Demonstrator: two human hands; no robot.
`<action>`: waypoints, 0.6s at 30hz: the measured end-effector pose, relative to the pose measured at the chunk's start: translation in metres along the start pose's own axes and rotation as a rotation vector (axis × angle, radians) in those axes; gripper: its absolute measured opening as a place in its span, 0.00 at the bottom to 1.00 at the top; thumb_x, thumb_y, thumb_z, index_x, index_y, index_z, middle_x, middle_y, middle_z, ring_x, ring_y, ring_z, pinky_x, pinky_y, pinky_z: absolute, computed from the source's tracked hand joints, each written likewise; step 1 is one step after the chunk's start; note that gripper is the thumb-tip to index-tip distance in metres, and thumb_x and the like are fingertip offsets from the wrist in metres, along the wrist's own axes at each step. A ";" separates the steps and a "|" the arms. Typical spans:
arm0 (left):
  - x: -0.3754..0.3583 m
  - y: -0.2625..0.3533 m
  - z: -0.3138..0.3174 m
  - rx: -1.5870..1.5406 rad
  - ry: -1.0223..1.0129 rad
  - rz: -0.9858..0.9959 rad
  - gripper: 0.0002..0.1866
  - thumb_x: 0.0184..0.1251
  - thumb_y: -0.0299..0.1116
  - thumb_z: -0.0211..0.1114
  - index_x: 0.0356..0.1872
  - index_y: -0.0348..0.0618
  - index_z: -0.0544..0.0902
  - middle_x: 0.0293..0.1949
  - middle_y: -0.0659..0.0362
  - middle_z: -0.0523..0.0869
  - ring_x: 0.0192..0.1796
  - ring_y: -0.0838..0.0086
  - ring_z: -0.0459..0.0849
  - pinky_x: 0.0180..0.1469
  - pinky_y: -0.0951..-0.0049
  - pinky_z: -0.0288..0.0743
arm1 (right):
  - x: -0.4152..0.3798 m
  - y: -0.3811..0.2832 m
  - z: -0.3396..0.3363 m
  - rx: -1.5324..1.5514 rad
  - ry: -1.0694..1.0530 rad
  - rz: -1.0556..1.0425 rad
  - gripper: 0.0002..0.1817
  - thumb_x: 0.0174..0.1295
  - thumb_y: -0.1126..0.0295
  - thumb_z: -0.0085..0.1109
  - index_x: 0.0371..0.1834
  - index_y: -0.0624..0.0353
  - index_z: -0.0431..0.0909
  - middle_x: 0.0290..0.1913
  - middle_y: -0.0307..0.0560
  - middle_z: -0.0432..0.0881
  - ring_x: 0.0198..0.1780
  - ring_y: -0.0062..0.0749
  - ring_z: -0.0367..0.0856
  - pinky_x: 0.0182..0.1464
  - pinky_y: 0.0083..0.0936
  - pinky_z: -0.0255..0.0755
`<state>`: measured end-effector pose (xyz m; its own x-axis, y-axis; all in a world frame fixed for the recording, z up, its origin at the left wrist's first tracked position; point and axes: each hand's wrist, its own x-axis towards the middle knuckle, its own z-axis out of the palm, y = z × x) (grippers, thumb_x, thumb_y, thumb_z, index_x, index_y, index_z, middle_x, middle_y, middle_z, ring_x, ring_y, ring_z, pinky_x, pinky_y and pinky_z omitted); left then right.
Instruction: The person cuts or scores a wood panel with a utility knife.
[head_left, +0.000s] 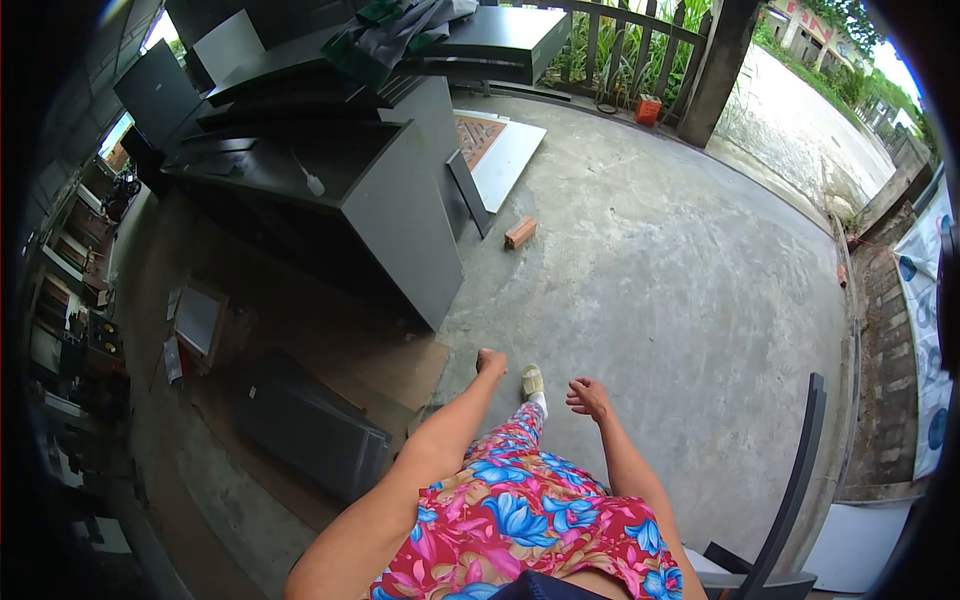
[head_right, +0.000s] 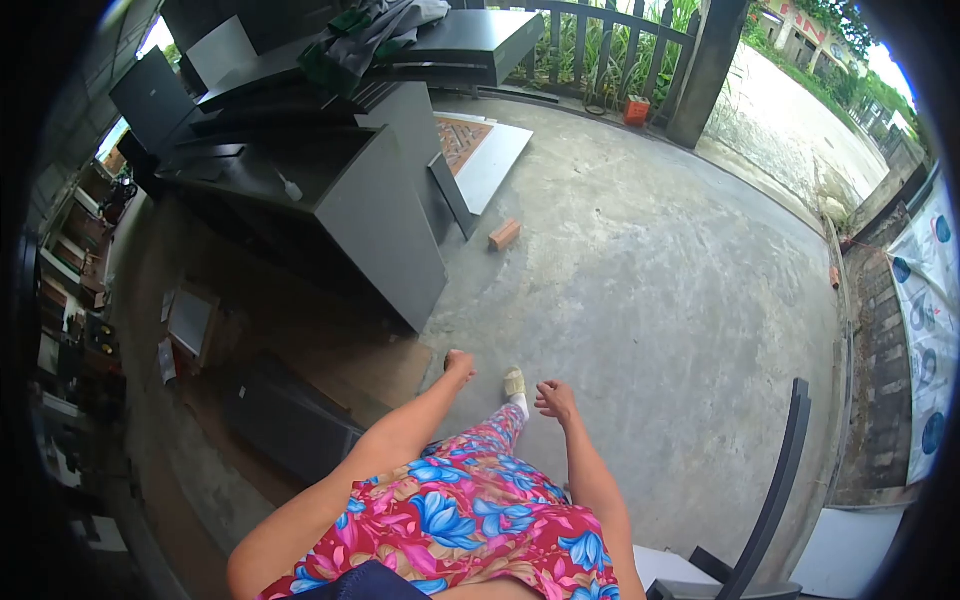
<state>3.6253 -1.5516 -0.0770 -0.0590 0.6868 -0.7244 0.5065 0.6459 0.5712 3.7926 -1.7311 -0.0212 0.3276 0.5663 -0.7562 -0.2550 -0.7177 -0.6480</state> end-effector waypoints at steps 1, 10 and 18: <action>0.005 0.015 0.010 0.001 0.012 0.000 0.18 0.52 0.27 0.53 0.47 0.36 0.72 0.31 0.51 0.80 0.23 0.67 0.82 0.15 0.73 0.66 | 0.013 -0.011 -0.011 0.005 0.014 0.005 0.19 0.56 0.61 0.53 0.48 0.59 0.71 0.32 0.45 0.78 0.30 0.29 0.80 0.30 0.27 0.76; 0.080 0.175 0.058 -0.053 0.073 0.045 0.15 0.52 0.26 0.53 0.43 0.36 0.73 0.29 0.51 0.81 0.23 0.68 0.81 0.16 0.72 0.67 | 0.127 -0.148 -0.068 -0.015 -0.013 -0.012 0.19 0.57 0.59 0.52 0.49 0.57 0.69 0.32 0.42 0.77 0.30 0.28 0.79 0.31 0.27 0.75; 0.125 0.245 0.065 -0.112 0.023 -0.006 0.19 0.53 0.27 0.54 0.48 0.35 0.68 0.40 0.49 0.78 0.31 0.64 0.81 0.34 0.69 0.76 | 0.204 -0.226 -0.068 -0.087 -0.117 -0.005 0.18 0.57 0.60 0.53 0.47 0.58 0.70 0.31 0.42 0.78 0.28 0.28 0.79 0.29 0.26 0.75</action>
<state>3.7982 -1.3295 -0.0524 -0.0824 0.6896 -0.7195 0.4071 0.6823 0.6073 3.9783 -1.4812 -0.0229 0.2195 0.6094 -0.7619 -0.1725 -0.7444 -0.6451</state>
